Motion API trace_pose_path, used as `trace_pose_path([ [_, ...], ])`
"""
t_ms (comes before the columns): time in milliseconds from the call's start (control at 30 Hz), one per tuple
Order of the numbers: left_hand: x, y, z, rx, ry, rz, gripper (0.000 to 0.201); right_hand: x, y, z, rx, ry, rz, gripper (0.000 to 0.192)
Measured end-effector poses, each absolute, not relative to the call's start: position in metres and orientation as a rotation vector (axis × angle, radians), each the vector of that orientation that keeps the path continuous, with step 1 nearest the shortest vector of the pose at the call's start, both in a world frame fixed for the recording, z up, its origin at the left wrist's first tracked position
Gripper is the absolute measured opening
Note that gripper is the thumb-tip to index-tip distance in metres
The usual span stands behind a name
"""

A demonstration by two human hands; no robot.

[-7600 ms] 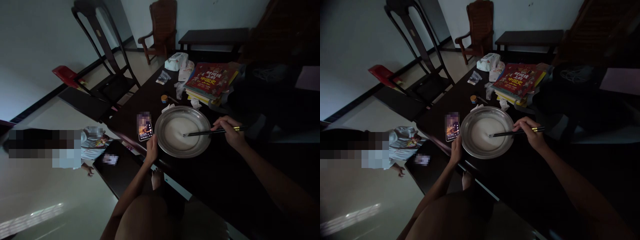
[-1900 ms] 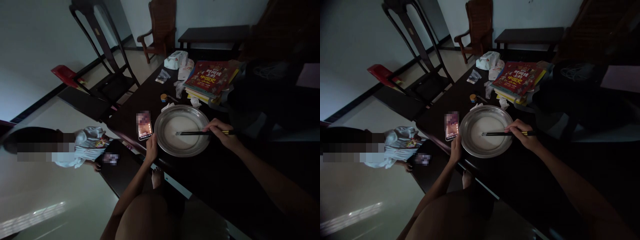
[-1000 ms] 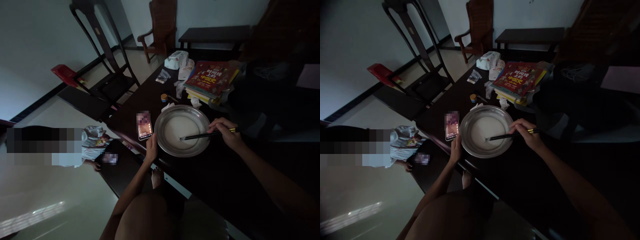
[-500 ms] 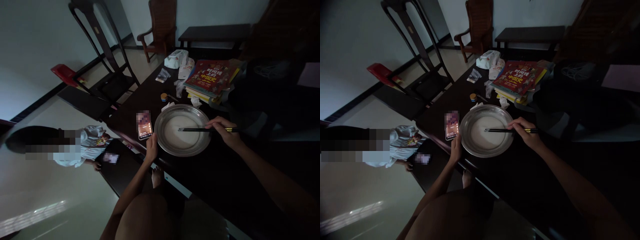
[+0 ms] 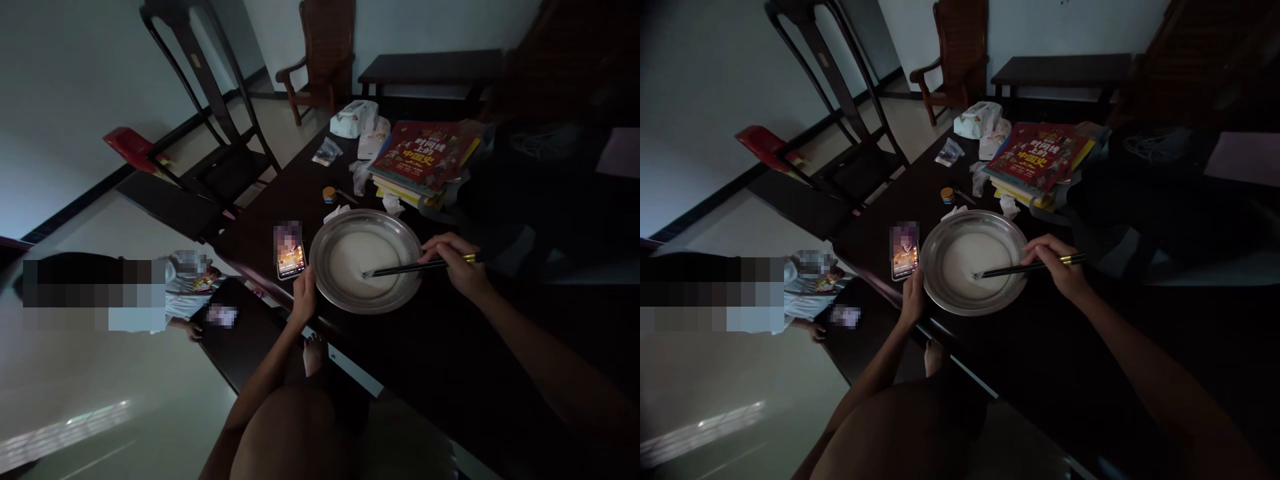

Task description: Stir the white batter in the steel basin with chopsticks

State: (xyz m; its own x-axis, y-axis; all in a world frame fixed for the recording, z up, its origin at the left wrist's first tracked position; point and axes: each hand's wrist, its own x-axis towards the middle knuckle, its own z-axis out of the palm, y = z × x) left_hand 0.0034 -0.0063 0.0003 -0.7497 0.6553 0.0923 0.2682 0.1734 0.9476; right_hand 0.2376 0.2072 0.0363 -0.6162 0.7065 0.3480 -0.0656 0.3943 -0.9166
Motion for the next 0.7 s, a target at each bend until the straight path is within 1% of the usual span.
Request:
trace_pose_path([
  [167,0.0028,-0.0066,-0.0004,0.887,2.109,1.602,0.062,0.2358,0.2053,0.0383,-0.539,-1.975,1.273,0.024],
  [267,0.0026,-0.0062,-0.0008,0.885,2.104,1.602,0.063,0.2365,0.2067,0.0377,-0.574,-1.923,1.237,0.025],
  [400,0.0025,-0.0060,-0.0006,0.854,2.115,1.600,0.064,0.2362,0.2068,0.0372,-0.516,-1.963,1.283,0.025],
  [567,0.0022,-0.0064,-0.0004,0.863,2.112,1.598,0.062,0.2375,0.2083,0.0376,-0.527,-1.943,1.239,0.023],
  [700,0.0016,-0.0060,-0.0014,0.877,2.114,1.598,0.064,0.2374,0.2078,0.0371,-0.500,-1.961,1.266,0.024],
])
